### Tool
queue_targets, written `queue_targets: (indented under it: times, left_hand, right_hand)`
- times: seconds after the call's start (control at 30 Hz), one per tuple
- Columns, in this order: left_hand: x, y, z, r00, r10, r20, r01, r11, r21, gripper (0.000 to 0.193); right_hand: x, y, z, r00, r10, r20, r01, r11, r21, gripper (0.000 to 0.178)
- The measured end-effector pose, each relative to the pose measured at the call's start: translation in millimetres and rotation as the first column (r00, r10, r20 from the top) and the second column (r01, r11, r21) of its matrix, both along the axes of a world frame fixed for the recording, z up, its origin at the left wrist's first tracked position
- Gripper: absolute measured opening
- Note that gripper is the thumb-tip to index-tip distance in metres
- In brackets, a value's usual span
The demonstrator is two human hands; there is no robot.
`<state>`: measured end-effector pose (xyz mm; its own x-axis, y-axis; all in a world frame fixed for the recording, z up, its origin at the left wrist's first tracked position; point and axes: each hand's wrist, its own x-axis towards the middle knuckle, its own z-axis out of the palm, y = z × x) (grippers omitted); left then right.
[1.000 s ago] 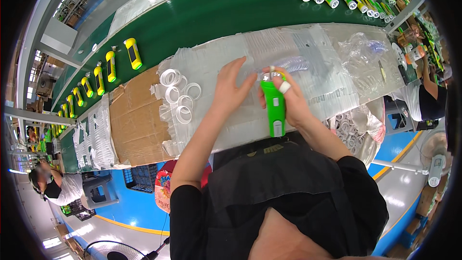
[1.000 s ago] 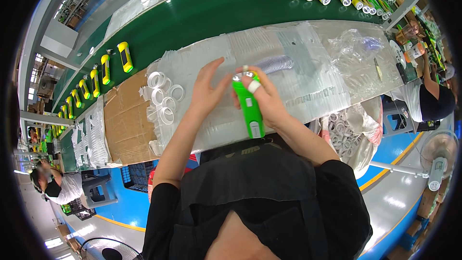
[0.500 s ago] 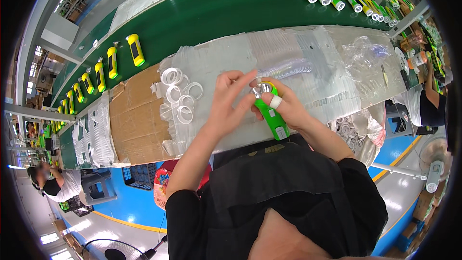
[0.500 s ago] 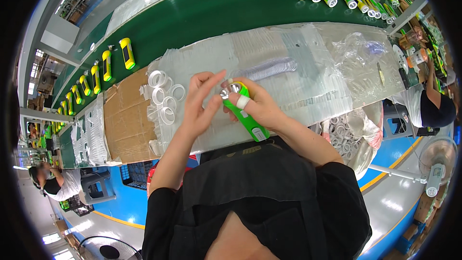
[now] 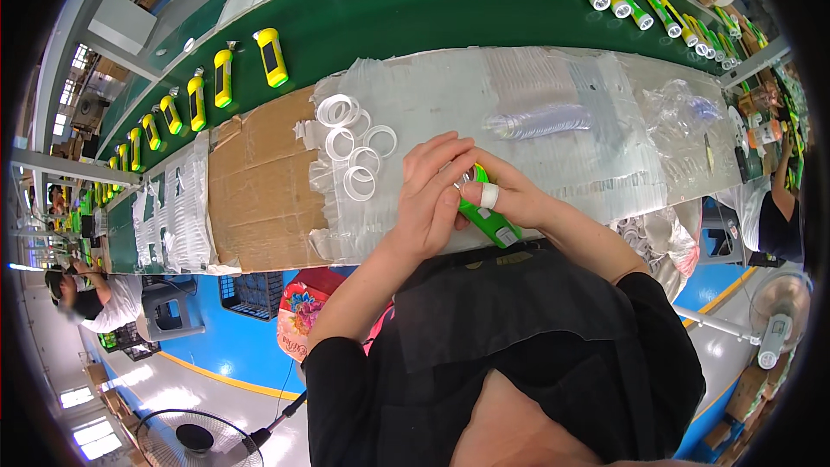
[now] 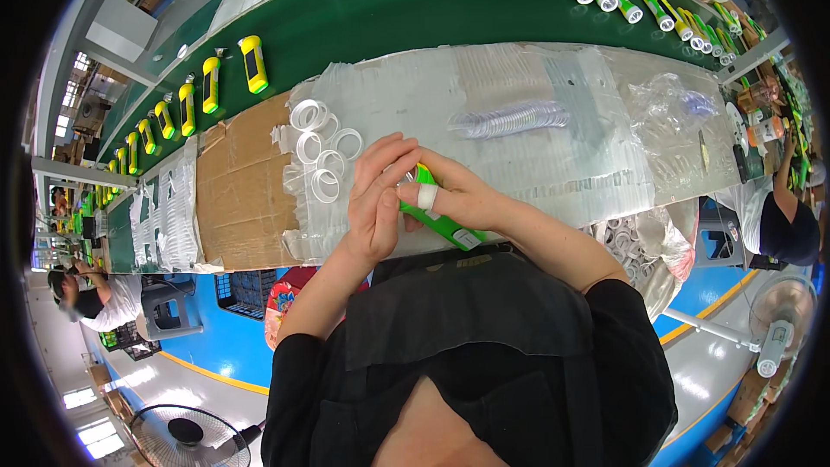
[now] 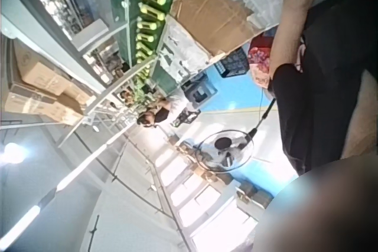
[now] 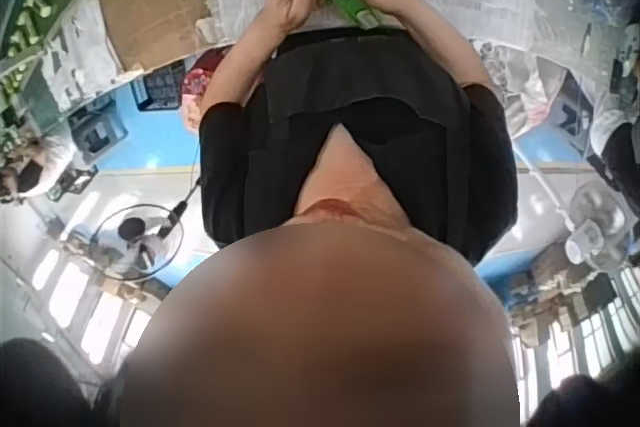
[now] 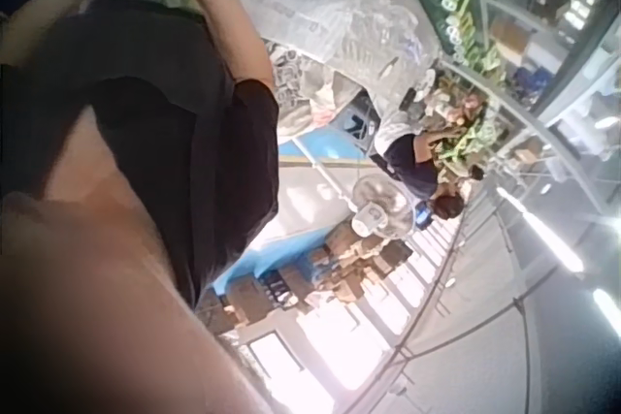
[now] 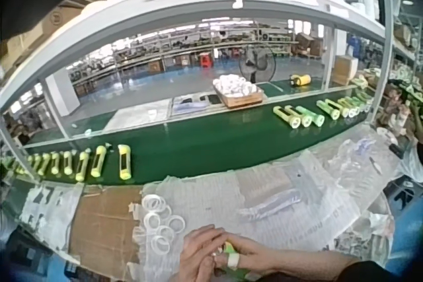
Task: Assembling and inspecting flashlight components on a factory production line.
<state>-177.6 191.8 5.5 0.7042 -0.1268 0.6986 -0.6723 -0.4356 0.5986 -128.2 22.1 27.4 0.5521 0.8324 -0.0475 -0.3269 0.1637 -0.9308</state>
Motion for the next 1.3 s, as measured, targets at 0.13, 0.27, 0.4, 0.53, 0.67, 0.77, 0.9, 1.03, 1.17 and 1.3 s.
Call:
queue_targets:
  times: [0.13,0.27,0.4,0.53,0.67,0.77,0.9,1.03,1.17,1.3]
  left_hand:
    - [4,7,10,1.0,0.027,-0.01,-0.027,1.0,-0.006,0.038]
    - [23,50,12,0.914,0.405,0.024,-0.398,0.882,0.253,0.068]
    - [34,77,11,0.903,0.421,-0.085,-0.235,0.649,0.724,0.068]
    - [45,83,14,0.895,0.379,-0.237,-0.013,0.552,0.834,0.059]
    - [50,67,37,0.933,0.18,-0.311,-0.161,0.983,0.086,0.039]
    - [41,46,52,0.97,-0.101,-0.219,0.007,0.919,-0.393,0.029]
    - [34,34,61,0.991,0.104,-0.089,-0.105,0.994,-0.011,0.025]
    - [32,34,63,0.986,0.106,-0.13,-0.096,0.992,0.086,0.03]
    - [33,31,68,0.984,0.117,-0.137,-0.094,0.982,0.165,0.034]
    - [34,26,72,0.985,0.081,-0.152,-0.055,0.984,0.167,0.037]
  right_hand:
    - [12,12,-3,0.986,-0.08,0.147,0.074,0.996,0.049,0.037]
    - [40,28,6,0.938,-0.27,0.217,0.218,0.947,0.235,0.047]
    - [52,42,-7,0.865,-0.281,0.416,0.226,0.958,0.178,0.038]
    - [51,38,-10,0.886,-0.278,0.371,0.213,0.955,0.207,0.034]
    - [52,34,-9,0.885,-0.31,0.347,0.246,0.945,0.218,0.035]
    - [53,32,-10,0.899,-0.279,0.338,0.205,0.949,0.238,0.029]
    - [51,32,-9,0.905,-0.263,0.335,0.192,0.954,0.231,0.03]
    - [54,27,-12,0.927,-0.19,0.324,0.118,0.966,0.231,0.033]
    - [55,23,-12,0.953,-0.173,0.249,0.104,0.958,0.266,0.041]
    - [69,8,-2,0.742,-0.344,0.575,0.208,0.934,0.29,0.051]
